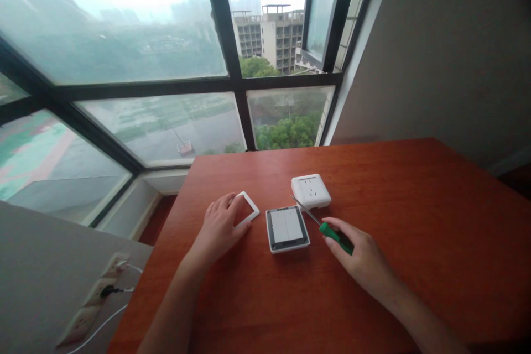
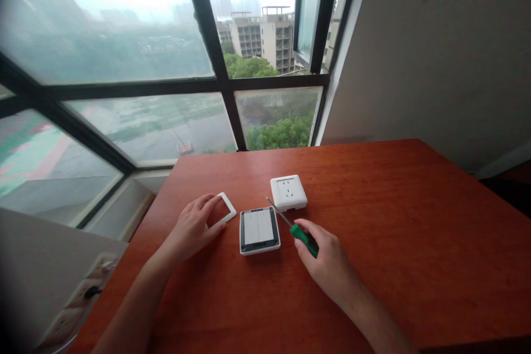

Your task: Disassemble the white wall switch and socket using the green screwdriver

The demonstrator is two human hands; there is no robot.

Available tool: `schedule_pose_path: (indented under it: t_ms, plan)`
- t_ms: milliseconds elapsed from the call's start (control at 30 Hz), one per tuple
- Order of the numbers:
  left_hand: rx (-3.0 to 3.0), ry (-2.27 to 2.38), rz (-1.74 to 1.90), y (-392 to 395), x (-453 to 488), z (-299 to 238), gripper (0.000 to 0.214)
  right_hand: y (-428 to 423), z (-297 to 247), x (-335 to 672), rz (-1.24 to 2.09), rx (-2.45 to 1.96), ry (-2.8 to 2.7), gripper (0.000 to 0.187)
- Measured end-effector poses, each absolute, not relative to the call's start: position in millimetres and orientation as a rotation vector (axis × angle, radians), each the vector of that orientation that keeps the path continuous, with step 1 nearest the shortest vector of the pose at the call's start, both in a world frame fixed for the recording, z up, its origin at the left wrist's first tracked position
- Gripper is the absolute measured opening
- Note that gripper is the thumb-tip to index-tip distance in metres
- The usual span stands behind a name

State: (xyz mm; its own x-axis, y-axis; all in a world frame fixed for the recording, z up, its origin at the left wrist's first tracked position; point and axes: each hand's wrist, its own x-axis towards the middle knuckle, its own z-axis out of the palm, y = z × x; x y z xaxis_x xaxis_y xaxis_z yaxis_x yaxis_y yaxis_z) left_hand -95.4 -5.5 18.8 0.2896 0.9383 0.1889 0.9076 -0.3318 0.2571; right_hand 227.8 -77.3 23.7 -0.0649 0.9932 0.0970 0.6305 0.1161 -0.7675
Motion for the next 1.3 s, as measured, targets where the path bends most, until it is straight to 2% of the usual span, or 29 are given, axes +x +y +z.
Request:
schedule_pose_path:
  t_ms: [100,200,333,400,600,800,1300]
  plan:
    - [2.432,1.72,0.598,-6.8,-86.8,22.7,0.054,-76.3,29.2,228.5,0.744,-1.593,-1.759,0.037]
    - [2.355,1.473,0.707,-14.5,-66.1,35.5,0.048,-75.6,34.4,232.8,0.76,-1.607,-1.773,0.038]
    - [2.275,1.259,0.664,-28.6,-29.4,42.5,0.065,-74.2,41.7,244.0,0.757,-1.602,-1.868,0.037]
    - [2.286,1.239,0.65,-32.8,-15.8,39.6,0.07,-75.0,45.0,251.4,0.758,-1.578,-1.927,0.036]
    - [2.325,1.19,0.665,-32.7,-10.3,37.0,0.056,-85.4,54.1,270.8,0.74,-1.541,-2.088,0.035]
    - [2.3,1.226,0.699,-33.7,-16.1,38.2,0.05,-87.7,66.5,277.4,0.7,-1.549,-2.253,0.034]
    - [2.314,1.225,0.668,-32.3,-13.3,35.4,0.056,-34.4,130.5,262.2,0.506,-1.45,-2.704,0.03]
